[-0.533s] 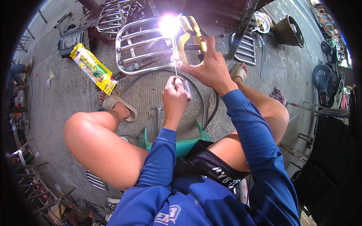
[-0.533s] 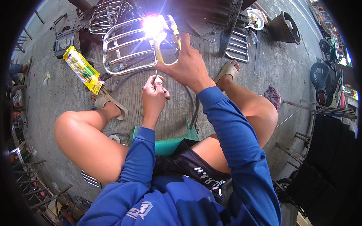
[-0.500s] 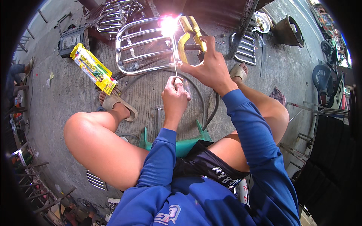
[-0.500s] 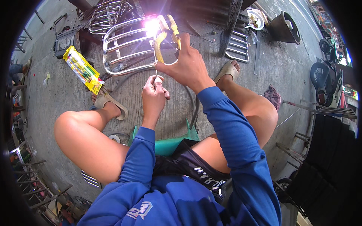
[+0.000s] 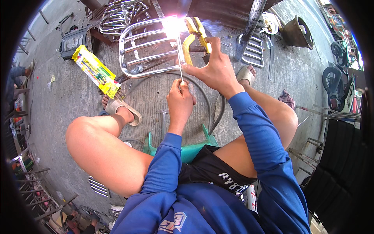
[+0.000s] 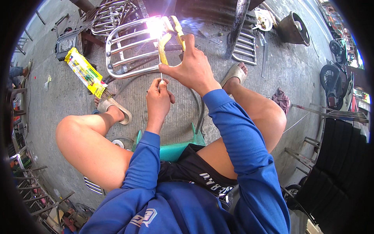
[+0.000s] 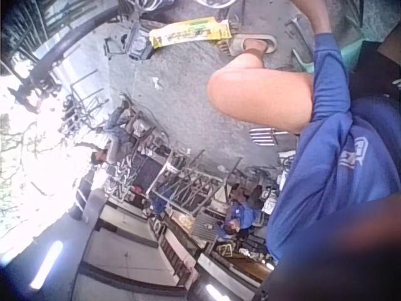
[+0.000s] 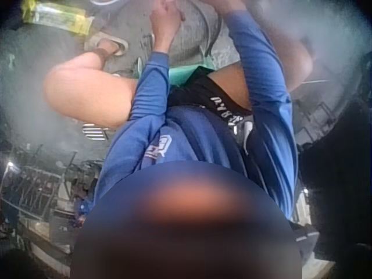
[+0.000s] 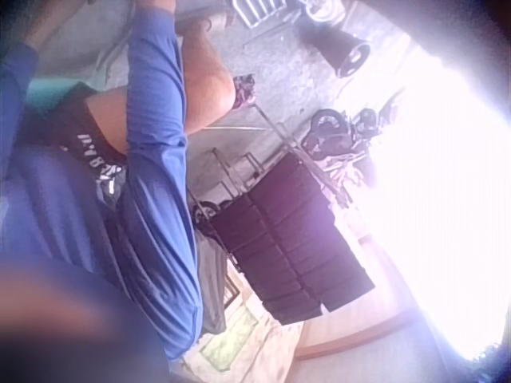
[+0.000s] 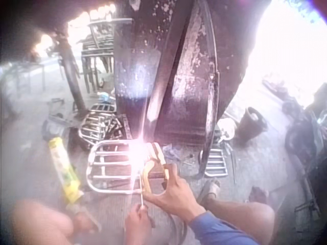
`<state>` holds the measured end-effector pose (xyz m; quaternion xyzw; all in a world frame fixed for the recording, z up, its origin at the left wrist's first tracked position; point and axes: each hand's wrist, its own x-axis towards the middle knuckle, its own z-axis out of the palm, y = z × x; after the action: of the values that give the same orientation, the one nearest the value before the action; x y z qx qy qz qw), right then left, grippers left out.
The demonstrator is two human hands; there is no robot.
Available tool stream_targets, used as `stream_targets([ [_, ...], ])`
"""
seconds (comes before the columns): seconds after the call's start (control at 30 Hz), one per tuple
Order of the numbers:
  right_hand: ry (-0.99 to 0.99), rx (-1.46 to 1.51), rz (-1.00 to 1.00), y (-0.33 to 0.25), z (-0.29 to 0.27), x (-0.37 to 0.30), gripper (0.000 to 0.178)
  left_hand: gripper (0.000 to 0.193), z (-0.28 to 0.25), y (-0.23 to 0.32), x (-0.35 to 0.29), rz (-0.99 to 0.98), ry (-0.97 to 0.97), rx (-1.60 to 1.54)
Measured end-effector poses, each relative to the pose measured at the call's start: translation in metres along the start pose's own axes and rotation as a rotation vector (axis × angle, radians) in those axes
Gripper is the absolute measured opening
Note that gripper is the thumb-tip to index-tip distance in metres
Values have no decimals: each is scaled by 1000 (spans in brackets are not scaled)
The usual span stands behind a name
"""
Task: The person sits on a small stool and uses a welding torch to join joints on a chrome metal frame. They repeatedly position the torch, create an arc, and weld along the frame's joints while holding a welding rod in the other hand.
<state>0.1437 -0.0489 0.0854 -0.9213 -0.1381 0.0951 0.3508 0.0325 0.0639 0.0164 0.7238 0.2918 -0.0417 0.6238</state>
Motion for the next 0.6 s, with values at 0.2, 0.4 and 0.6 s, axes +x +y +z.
stream_targets([
  [0.2, 67, -20, -100, 4, 5, 1, 93, 25, 1, -1, -1, -2, 2, -39],
  [0.4, 11, 1, -40, 5, 4, 2, 94, 26, 1, -3, 1, -18, 7, -53],
  [0.6, 45, -21, -64, 4, 6, 2, 92, 27, 1, -4, 1, 9, 7, -99],
])
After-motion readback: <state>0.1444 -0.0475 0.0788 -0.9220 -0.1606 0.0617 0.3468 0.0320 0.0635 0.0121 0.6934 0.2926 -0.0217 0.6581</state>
